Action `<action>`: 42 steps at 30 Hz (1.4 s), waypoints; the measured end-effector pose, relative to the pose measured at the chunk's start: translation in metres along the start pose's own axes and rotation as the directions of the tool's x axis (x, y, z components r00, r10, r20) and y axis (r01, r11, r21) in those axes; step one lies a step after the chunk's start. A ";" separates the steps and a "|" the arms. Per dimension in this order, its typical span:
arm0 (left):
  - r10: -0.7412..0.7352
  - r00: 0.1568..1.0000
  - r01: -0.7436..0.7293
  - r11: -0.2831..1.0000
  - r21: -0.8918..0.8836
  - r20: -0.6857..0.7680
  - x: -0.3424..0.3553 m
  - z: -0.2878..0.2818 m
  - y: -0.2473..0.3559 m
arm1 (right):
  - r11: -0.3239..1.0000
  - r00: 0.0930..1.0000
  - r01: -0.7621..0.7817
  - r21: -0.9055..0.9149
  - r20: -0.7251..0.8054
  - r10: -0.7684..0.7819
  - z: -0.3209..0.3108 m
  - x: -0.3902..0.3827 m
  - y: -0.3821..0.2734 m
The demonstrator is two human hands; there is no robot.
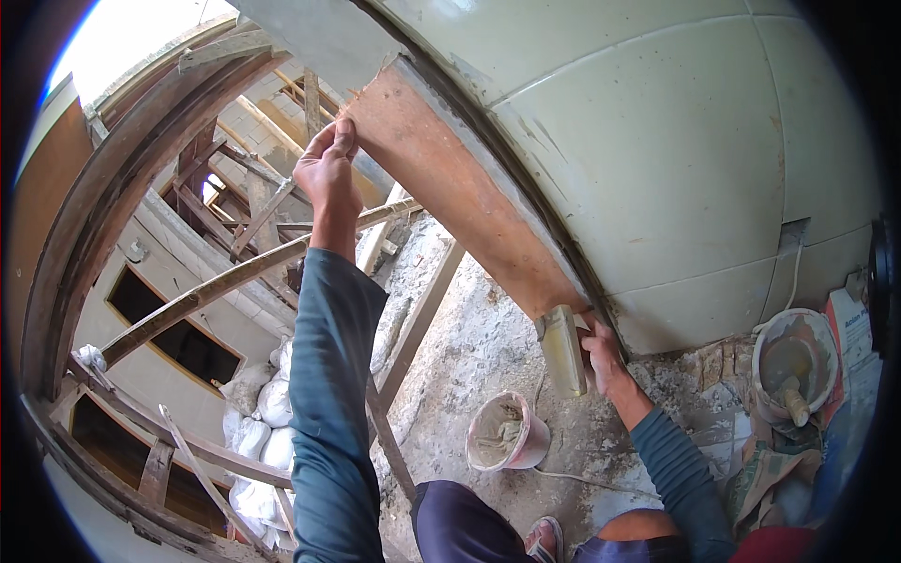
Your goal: The person applies mortar to a wall corner using a trowel while holding a board in place. They scoop mortar from a bucket and spread it along the edge of the board.
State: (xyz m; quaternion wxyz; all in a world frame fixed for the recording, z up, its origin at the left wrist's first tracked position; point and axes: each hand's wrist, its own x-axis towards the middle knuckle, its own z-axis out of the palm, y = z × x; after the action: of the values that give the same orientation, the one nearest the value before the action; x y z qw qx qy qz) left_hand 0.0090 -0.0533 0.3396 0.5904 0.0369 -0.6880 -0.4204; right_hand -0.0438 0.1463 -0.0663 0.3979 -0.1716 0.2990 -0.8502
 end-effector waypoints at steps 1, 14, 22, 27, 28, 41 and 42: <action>-0.006 1.000 0.006 1.000 0.010 0.002 0.001 -0.002 0.001 | 1.000 1.000 -0.001 0.000 0.001 0.001 0.002 -0.001 -0.001; 0.009 1.000 -0.008 0.998 -0.068 0.012 0.020 0.001 -0.010 | 0.997 0.999 0.015 -0.081 -0.033 -0.018 0.005 0.001 -0.003; 0.013 1.000 -0.013 1.000 -0.018 0.014 0.037 -0.009 -0.006 | 0.993 1.000 -0.015 -0.117 -0.012 0.014 0.011 0.007 -0.009; 0.007 1.000 -0.007 0.998 -0.063 0.002 0.051 -0.015 -0.001 | 0.992 1.000 0.008 -0.126 -0.012 -0.009 0.020 0.002 -0.021; 0.011 1.000 -0.011 0.998 -0.069 -0.002 0.052 -0.014 0.001 | 0.992 1.000 0.000 -0.128 -0.015 -0.002 0.021 0.002 -0.023; 0.058 0.998 -0.059 0.998 -0.035 -0.011 0.054 -0.002 0.003 | 0.991 1.000 -0.004 -0.133 -0.007 0.003 0.025 0.013 -0.042; 0.055 0.998 -0.056 0.996 -0.064 -0.021 0.053 -0.001 0.004 | 0.991 1.000 -0.019 -0.134 -0.023 0.016 0.028 0.011 -0.046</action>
State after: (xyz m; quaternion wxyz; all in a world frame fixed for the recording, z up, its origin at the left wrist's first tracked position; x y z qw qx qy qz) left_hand -0.0050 -0.0805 0.3833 0.6092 0.0027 -0.6692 -0.4255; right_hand -0.0624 0.1502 -0.0152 0.3896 -0.1857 0.3613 -0.8266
